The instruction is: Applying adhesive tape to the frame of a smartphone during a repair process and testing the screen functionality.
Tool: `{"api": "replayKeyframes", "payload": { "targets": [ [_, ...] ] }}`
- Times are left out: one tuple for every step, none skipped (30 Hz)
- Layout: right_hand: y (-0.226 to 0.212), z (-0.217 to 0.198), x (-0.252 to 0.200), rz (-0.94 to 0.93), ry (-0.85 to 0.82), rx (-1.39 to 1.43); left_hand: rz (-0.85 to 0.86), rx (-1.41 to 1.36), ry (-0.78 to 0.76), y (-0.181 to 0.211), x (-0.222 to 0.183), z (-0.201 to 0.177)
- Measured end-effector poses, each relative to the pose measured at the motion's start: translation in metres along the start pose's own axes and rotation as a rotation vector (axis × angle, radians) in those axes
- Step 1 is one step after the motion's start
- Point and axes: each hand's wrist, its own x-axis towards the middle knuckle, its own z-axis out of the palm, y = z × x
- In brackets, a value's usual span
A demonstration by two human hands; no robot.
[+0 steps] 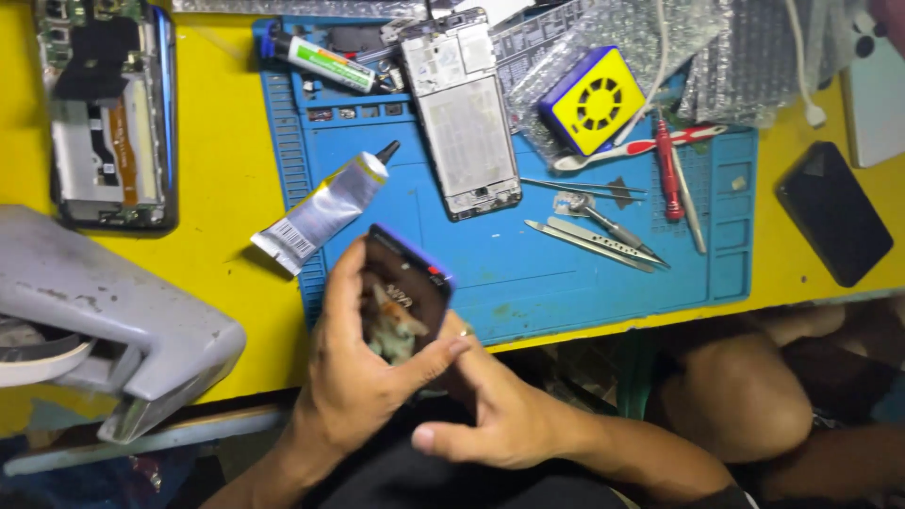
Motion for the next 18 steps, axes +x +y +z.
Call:
{"api": "replayKeyframes", "payload": {
  "targets": [
    [-0.002,-0.007,0.000,-0.001,0.006,-0.005,0.005,-0.005,-0.005,0.001,-0.001,-0.003],
    [-0.005,-0.014,-0.001,0.007,-0.011,-0.216,-0.034,-0.001,0.003,0.002,-0.001,-0.006],
    [-0.008,-0.020,-0.002,0.017,-0.028,-0.427,-0.073,0.003,0.010,0.003,-0.001,-0.010],
    [-0.011,-0.031,-0.003,0.020,-0.022,-0.431,-0.070,-0.001,0.005,0.001,-0.001,-0.009],
    [-0.015,-0.042,-0.004,-0.093,0.097,-0.638,-0.010,0.032,0.026,-0.001,-0.002,-0.009],
    [-0.018,-0.053,-0.004,-0.209,0.208,-0.841,0.047,0.068,0.053,-0.003,-0.003,-0.010],
    [-0.023,-0.067,-0.005,-0.207,0.207,-0.843,0.047,0.065,0.054,-0.002,-0.001,-0.010],
    [-0.027,-0.082,-0.006,-0.268,0.272,-1.110,0.152,0.217,0.070,-0.002,-0.001,-0.012],
    [-0.031,-0.096,-0.006,-0.329,0.336,-1.377,0.255,0.370,0.083,-0.002,-0.001,-0.014],
    [-0.034,-0.102,-0.009,-0.337,0.324,-1.367,0.246,0.379,0.093,-0.001,0.001,-0.014],
    [-0.036,-0.109,-0.011,-0.327,0.332,-1.442,0.305,0.410,0.071,0.000,0.003,-0.015],
    [-0.037,-0.115,-0.012,-0.319,0.336,-1.513,0.359,0.444,0.050,0.000,0.003,-0.017],
    [-0.037,-0.117,-0.013,-0.329,0.320,-1.500,0.344,0.455,0.062,0.001,0.003,-0.018],
    [-0.037,-0.120,-0.014,-0.313,0.326,-1.570,0.375,0.481,0.047,0.002,0.004,-0.018],
    [-0.038,-0.124,-0.016,-0.298,0.333,-1.641,0.406,0.508,0.031,0.004,0.005,-0.017],
    [-0.036,-0.129,-0.018,-0.299,0.327,-1.635,0.399,0.511,0.032,0.004,0.005,-0.018],
    [-0.033,-0.135,-0.020,-0.302,0.344,-1.719,0.372,0.505,-0.014,0.004,0.006,-0.018],
    [-0.031,-0.141,-0.024,-0.301,0.363,-1.807,0.347,0.495,-0.063,0.003,0.006,-0.017]
  ]
}}
